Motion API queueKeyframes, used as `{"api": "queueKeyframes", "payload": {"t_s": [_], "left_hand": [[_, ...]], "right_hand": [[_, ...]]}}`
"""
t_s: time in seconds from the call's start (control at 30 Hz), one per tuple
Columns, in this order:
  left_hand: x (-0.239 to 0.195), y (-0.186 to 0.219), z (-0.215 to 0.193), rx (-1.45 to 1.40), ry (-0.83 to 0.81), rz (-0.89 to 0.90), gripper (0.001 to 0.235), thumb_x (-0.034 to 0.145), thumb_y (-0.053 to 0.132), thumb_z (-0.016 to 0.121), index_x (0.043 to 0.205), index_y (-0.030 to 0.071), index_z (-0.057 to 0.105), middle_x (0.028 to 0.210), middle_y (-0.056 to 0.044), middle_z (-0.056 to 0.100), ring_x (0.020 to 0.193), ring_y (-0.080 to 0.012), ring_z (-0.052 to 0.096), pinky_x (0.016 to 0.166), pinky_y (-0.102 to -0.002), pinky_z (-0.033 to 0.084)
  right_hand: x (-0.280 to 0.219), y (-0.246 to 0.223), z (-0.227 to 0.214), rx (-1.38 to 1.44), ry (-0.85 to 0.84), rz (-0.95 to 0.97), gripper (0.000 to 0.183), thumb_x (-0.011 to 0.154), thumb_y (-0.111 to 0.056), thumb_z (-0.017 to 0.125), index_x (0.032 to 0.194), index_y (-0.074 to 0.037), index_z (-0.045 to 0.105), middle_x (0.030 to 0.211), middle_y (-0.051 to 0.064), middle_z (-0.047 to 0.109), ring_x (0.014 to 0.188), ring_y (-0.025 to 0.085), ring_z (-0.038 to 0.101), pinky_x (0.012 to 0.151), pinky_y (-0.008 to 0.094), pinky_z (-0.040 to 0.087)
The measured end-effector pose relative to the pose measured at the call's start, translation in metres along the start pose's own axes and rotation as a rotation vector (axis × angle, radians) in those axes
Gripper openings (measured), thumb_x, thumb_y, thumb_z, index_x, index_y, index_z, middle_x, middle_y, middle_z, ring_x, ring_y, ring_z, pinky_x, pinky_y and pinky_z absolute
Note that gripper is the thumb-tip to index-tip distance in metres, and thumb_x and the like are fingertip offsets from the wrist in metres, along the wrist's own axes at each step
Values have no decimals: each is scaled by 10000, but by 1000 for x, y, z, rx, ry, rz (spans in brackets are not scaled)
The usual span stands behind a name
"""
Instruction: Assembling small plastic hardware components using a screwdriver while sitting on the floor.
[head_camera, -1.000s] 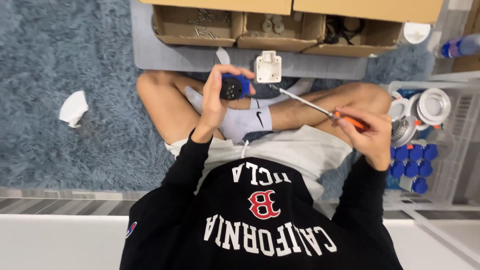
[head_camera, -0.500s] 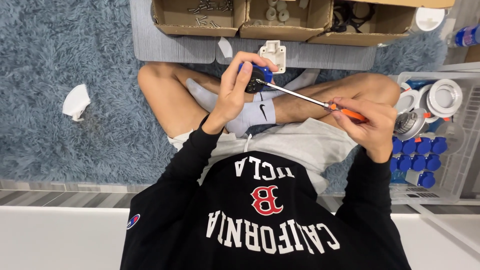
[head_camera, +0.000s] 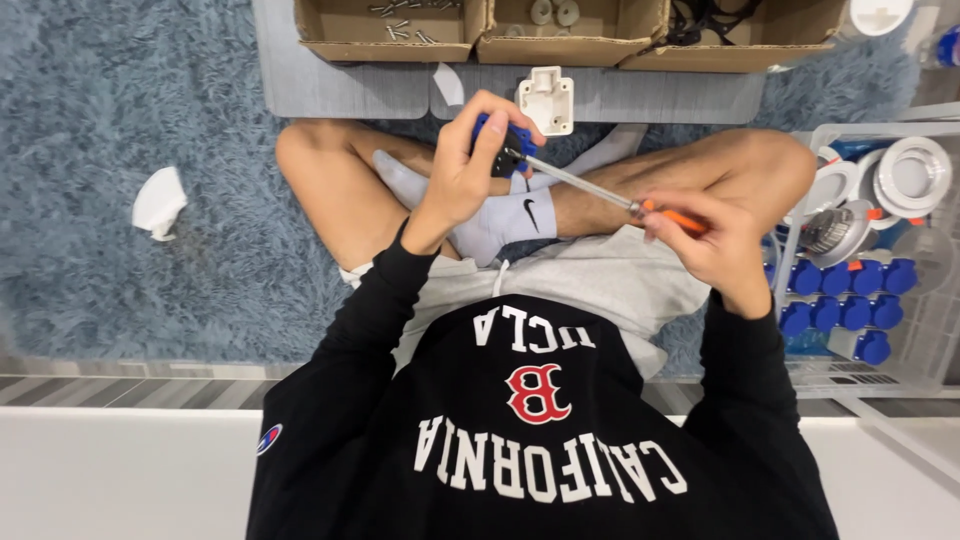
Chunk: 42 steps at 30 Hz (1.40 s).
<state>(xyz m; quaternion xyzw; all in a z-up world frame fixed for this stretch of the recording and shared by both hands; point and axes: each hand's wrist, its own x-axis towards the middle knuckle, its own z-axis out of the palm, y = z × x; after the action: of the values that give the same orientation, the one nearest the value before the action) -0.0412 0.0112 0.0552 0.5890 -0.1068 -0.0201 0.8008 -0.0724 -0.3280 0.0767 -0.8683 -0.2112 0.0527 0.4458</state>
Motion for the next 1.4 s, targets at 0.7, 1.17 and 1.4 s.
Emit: {"api": "queueKeyframes", "payload": {"t_s": [0.7, 1.17, 1.4], "left_hand": [[1, 8, -16, 379, 162, 147, 275, 1170, 209, 495, 1036, 77, 695, 893, -108, 814, 705, -231, 795, 683, -335, 635], [-21, 17, -20, 347, 139, 215, 300, 1160, 179, 508, 1009, 71, 743, 838, -95, 812, 686, -222, 802, 705, -320, 633], [-42, 10, -20, 268, 188, 133, 311, 1172, 200, 485, 1016, 75, 723, 867, -99, 819, 681, -203, 797, 687, -304, 619]], "right_hand": [[6, 10, 52, -126, 128, -98, 160, 1005, -211, 849, 1129, -110, 864, 708, 46, 732, 580, 146, 618, 584, 286, 516], [-17, -9, 67, 39, 46, 32, 135, 1006, -229, 835, 1070, -112, 854, 661, 84, 752, 593, 257, 719, 587, 324, 552], [-34, -3, 78, 205, 18, 145, 147, 984, -198, 832, 1109, -120, 833, 779, 53, 808, 704, 151, 699, 639, 285, 580]]}}
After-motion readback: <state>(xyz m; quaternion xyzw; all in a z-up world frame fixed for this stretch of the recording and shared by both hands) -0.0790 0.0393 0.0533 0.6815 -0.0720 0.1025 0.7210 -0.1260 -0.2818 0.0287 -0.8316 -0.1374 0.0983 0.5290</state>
